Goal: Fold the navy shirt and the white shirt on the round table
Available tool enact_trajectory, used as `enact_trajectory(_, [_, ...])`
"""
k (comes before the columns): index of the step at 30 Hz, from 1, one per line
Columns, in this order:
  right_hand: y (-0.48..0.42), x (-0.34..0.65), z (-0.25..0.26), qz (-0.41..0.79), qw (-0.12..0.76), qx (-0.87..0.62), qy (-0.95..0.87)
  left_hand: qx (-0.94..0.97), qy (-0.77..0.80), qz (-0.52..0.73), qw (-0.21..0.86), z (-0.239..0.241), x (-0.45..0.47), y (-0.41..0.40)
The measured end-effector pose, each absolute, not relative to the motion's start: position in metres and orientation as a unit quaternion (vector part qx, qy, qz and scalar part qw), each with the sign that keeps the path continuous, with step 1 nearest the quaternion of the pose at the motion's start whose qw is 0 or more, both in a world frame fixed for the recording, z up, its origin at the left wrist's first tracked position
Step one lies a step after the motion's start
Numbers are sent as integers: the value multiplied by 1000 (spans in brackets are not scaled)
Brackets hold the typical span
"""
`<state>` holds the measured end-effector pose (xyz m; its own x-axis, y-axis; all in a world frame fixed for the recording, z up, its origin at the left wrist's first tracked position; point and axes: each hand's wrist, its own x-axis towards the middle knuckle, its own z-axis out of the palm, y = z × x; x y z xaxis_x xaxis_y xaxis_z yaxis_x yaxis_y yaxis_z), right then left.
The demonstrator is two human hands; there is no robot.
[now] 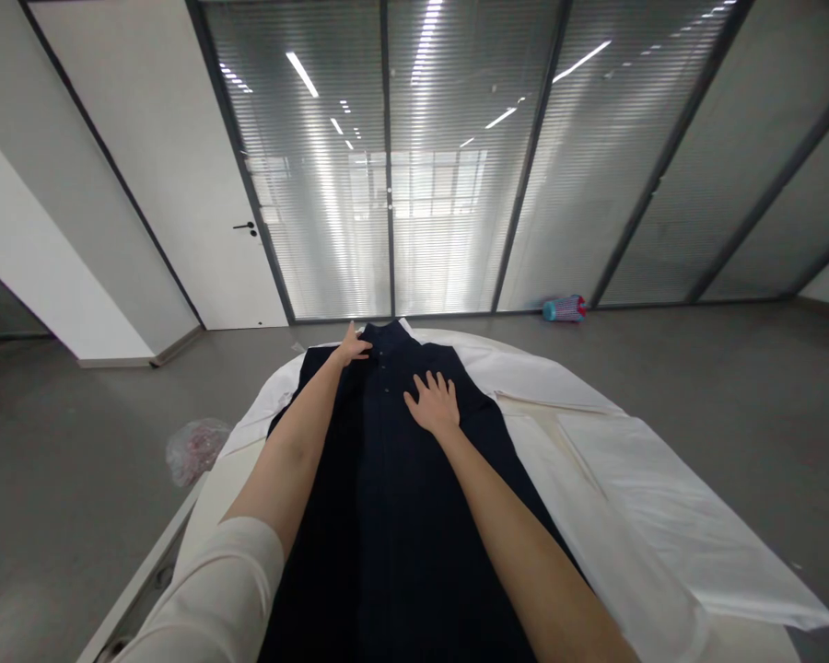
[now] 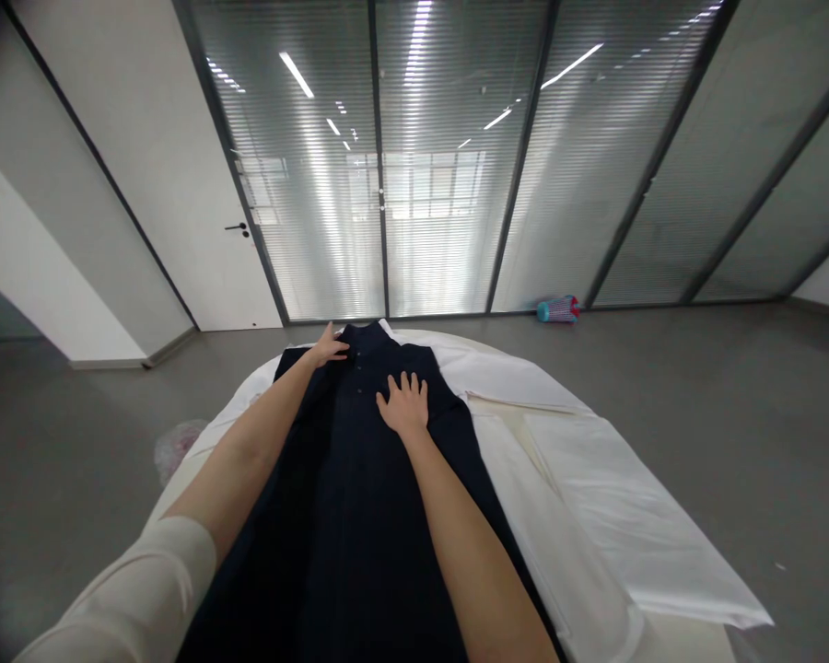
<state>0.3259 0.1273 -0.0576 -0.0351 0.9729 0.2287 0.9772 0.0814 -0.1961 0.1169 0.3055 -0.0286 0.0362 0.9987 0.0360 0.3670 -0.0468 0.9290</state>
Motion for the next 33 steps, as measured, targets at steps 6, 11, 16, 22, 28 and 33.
enact_trajectory(6, [127,326,-57,-14,157,-679,-717,629,540,417,373,-36,116,310])
enact_trajectory(11, [128,327,-58,-14,166,-678,-716,691,496,442,285,-44,105,299])
enact_trajectory(16, [126,327,-52,-31,202,-674,-710,719,503,447,173,-62,95,278])
enact_trajectory(22, [139,315,-30,-33,228,-662,-713,761,518,376,106,-75,99,269])
enact_trajectory(28, [190,297,-17,-24,135,-610,-781,793,538,278,64,-72,106,259])
enact_trajectory(33, [215,295,-36,35,84,-632,-769,796,565,217,34,-68,110,252])
